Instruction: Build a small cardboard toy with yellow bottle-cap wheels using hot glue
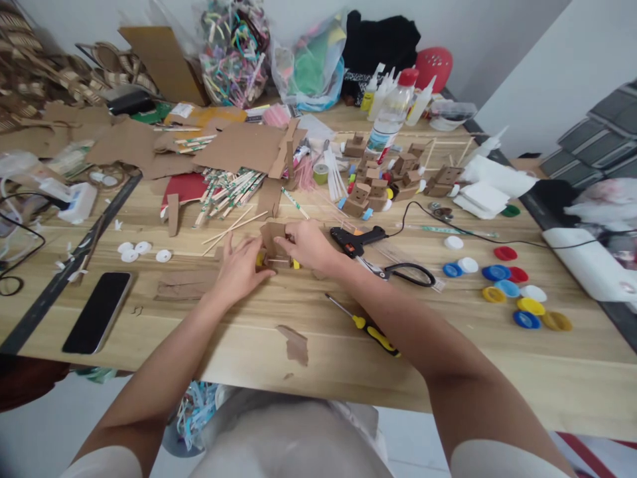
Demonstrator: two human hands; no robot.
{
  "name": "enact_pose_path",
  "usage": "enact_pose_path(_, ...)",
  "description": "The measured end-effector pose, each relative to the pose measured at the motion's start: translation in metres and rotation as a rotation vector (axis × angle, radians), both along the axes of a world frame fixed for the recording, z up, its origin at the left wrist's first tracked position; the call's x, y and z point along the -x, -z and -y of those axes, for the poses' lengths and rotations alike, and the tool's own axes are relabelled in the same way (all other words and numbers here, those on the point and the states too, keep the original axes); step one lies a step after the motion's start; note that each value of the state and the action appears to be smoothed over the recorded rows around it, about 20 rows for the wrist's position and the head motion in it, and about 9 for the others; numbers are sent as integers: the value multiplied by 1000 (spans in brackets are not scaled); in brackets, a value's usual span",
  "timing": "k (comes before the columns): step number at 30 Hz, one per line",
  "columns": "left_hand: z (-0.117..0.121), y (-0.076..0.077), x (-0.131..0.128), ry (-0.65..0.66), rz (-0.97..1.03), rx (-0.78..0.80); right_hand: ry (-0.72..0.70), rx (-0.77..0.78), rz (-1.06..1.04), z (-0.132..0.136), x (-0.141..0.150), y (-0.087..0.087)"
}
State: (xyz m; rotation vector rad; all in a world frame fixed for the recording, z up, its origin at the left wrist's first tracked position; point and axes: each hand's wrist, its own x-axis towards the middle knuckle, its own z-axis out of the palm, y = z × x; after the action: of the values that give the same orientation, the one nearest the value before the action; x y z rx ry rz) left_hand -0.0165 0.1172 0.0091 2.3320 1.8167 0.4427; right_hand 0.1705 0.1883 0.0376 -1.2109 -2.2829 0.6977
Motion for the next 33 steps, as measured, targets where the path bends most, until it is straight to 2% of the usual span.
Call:
enact_pose_path(11,-2,-4,-2,-51,54,-17,-6,-19,2,2,6,2)
enact_pose_path(14,-6,-6,-3,-69,111,-53,-19,-5,17,1,6,4)
enact_pose_path(20,-19,-8,-3,-98,183,-6,-55,24,50,-4,-1,1)
enact_pose_path(33,-17,-7,1,-58,211,-16,-56,65,81,2,-5,-5)
